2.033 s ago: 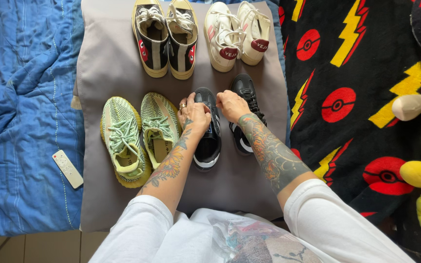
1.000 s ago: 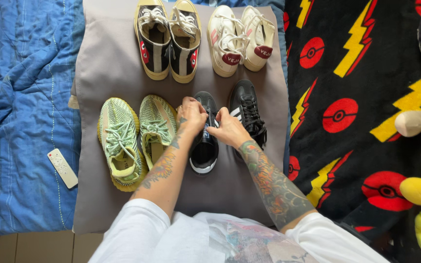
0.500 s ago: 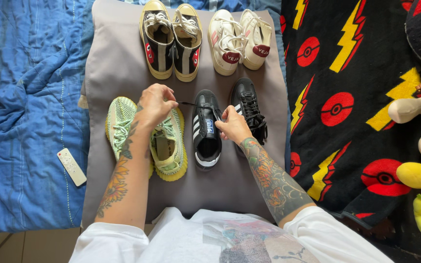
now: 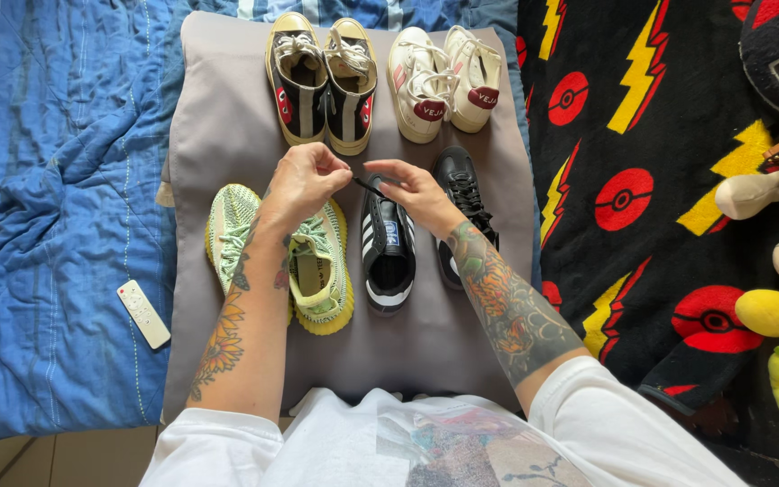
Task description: The person threads and ties the laces of a pair of black sneakers placed on a pillow. They repeatedly pull, adjust, and knot the laces on both shoes, finishing with a tied bow on each.
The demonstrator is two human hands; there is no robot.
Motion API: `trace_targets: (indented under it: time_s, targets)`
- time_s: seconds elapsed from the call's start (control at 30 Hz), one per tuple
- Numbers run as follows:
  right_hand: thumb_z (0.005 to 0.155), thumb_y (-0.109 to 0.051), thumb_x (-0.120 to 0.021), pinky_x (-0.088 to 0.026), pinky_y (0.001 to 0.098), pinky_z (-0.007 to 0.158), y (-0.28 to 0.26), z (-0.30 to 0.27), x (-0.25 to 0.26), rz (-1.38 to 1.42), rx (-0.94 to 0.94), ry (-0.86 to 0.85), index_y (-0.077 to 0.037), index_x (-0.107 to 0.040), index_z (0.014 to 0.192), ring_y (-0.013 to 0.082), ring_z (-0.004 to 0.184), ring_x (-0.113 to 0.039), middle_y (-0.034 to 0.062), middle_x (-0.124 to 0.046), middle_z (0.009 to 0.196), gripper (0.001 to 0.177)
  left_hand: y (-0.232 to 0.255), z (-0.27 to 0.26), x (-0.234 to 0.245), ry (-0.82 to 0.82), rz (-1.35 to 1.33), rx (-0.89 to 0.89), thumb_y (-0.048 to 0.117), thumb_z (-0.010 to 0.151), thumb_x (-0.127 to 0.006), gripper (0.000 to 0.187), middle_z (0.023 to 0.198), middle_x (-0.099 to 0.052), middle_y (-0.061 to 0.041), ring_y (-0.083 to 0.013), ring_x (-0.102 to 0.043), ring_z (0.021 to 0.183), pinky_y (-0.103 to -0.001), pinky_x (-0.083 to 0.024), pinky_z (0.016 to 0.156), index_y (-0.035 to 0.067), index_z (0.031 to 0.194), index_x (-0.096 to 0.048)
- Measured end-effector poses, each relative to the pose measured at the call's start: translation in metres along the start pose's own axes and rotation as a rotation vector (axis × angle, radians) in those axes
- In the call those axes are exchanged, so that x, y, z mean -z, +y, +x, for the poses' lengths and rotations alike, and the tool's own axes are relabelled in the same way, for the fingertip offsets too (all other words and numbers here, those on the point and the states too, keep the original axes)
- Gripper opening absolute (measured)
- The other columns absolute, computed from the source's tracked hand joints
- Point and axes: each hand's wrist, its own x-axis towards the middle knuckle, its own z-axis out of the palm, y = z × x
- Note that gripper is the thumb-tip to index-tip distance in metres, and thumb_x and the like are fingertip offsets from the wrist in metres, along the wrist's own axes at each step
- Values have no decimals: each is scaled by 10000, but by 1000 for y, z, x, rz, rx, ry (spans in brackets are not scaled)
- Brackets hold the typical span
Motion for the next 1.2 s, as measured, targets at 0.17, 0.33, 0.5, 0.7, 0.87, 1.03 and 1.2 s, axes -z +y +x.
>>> trace_targets:
  time_s: [0.17, 0.33, 0.5, 0.7, 0.87, 1.03, 1.2]
  targets:
    - [1041, -138, -637, -569, 258, 877, 0, 15, 1, 154, -50, -49, -14, -681, 1124, 102, 937, -704, 2, -721, 1017, 156, -6, 20, -14, -22, -80, -97, 269, 826, -774, 255, 875, -769, -77, -136, -729, 829, -295, -564, 757, 37, 929, -748]
    - [1009, -170, -694, -486, 228, 663, 24, 3, 25, -29, -202, 90, -14, -716, 1053, 71, 753, -589, -8, -672, 859, 164, -53, 49, -68, -65, -364, 26, 290, 869, -749, 274, 887, -754, -103, -195, -685, 807, -343, -547, 730, 38, 974, -721]
    - [899, -180, -723, -529, 248, 663, 60, 0, 20, -379, -277, 172, -33, -759, 959, 79, 703, -646, 27, -718, 768, 163, -94, 48, -150, 152, 259, 66, 339, 614, -940, 617, 1054, -650, -253, -467, -650, 981, -542, -527, 819, 18, 1061, -662]
    - [856, -202, -743, -542, 291, 700, 82, -3, -3, -496, -278, 261, -45, -762, 956, 141, 746, -711, 76, -764, 819, 187, -133, 62, -161, 128, 165, 176, 214, 734, -767, 391, 1086, -734, -215, -342, -713, 1041, -409, -545, 958, 19, 1073, -748]
    - [857, -270, -722, -535, 371, 771, 73, -1, -30, -594, -385, 442, -103, -747, 945, 249, 849, -721, 73, -753, 888, 191, -145, 66, -155, 123, 86, 159, 140, 808, -679, 311, 1080, -751, -197, -334, -716, 1052, -399, -528, 989, 51, 1089, -781]
    - [876, -281, -705, -509, 430, 794, 67, 1, -41, -668, -415, 497, -128, -722, 912, 295, 919, -674, 65, -668, 964, 158, -147, 68, -158, 79, 29, 199, 106, 831, -634, 295, 1060, -761, -192, -317, -733, 1043, -383, -536, 994, 60, 1079, -786]
    - [874, -240, -718, -513, 419, 809, 68, -1, -35, -668, -330, 460, -120, -716, 910, 286, 936, -668, 63, -650, 962, 125, -147, 69, -161, 80, 29, 158, 104, 827, -636, 287, 1058, -764, -188, -318, -732, 1046, -383, -534, 996, 54, 1069, -782]
